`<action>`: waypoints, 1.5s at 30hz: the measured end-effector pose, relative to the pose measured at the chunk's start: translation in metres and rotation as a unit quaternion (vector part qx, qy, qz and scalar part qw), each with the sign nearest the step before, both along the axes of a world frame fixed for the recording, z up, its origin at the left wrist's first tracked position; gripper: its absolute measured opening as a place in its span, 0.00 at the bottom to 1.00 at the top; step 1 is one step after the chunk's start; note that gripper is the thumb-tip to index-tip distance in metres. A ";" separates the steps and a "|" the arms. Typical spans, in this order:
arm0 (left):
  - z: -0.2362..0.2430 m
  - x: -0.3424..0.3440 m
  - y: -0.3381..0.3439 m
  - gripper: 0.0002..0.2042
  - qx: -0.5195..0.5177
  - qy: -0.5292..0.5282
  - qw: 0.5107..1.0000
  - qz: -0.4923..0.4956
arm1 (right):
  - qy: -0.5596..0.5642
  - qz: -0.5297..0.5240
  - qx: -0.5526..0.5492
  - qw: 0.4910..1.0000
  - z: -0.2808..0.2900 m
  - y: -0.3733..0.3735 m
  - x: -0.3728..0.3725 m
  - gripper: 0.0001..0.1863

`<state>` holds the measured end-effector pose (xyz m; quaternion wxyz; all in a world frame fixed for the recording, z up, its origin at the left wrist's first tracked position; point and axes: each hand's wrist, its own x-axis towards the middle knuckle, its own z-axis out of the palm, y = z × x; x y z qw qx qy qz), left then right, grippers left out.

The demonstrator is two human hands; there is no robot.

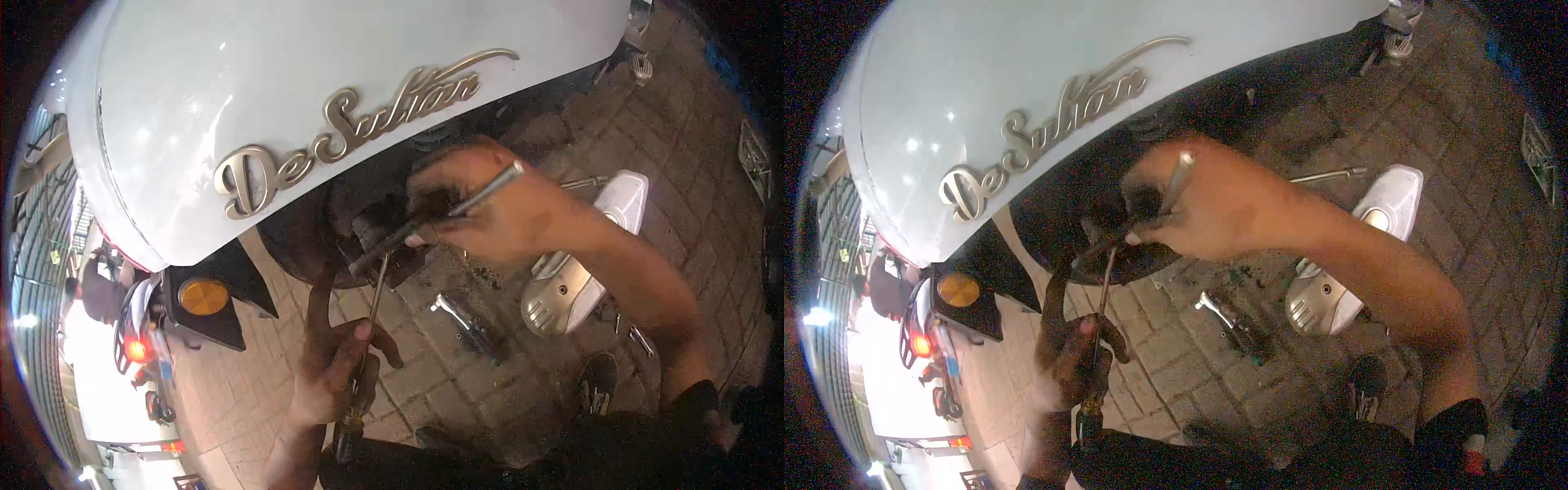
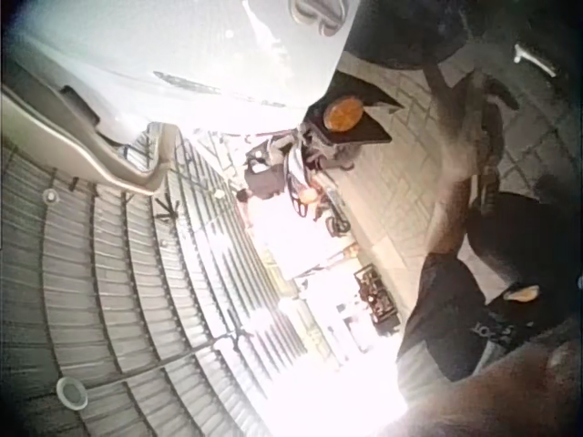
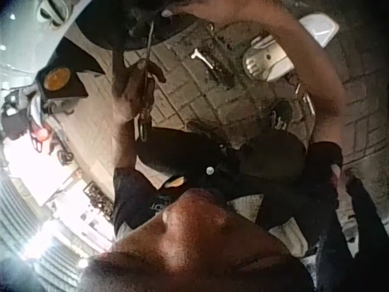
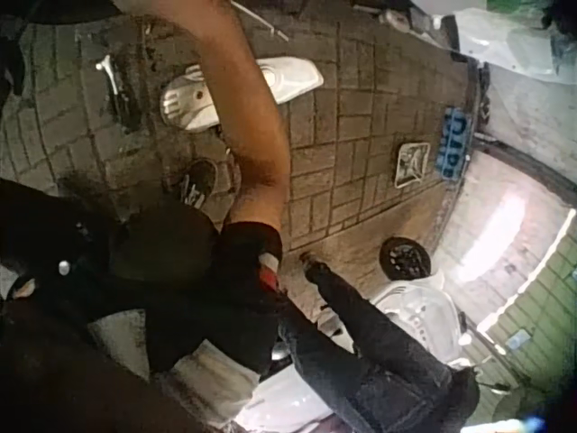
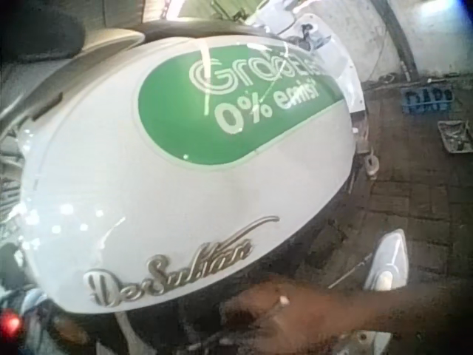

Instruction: The person uses a screwdriver and a wrench to loosen and then remove the brake caliper from the rear wheel of a white scooter.

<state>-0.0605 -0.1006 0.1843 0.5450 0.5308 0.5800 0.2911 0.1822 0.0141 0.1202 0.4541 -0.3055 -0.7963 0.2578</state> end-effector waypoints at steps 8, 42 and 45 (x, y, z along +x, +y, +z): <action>-0.035 -0.008 0.018 0.31 0.056 0.055 0.988 0.134 | -0.043 -0.009 0.014 0.999 -0.011 0.003 -0.023 0.22; -0.070 -0.012 0.063 0.23 0.471 0.191 0.861 -0.009 | 0.111 -0.054 -0.210 0.970 -0.082 0.004 -0.015 0.23; -0.076 0.004 0.081 0.20 0.502 0.158 0.850 -0.027 | 0.116 -0.095 -0.256 0.955 -0.032 -0.005 0.028 0.19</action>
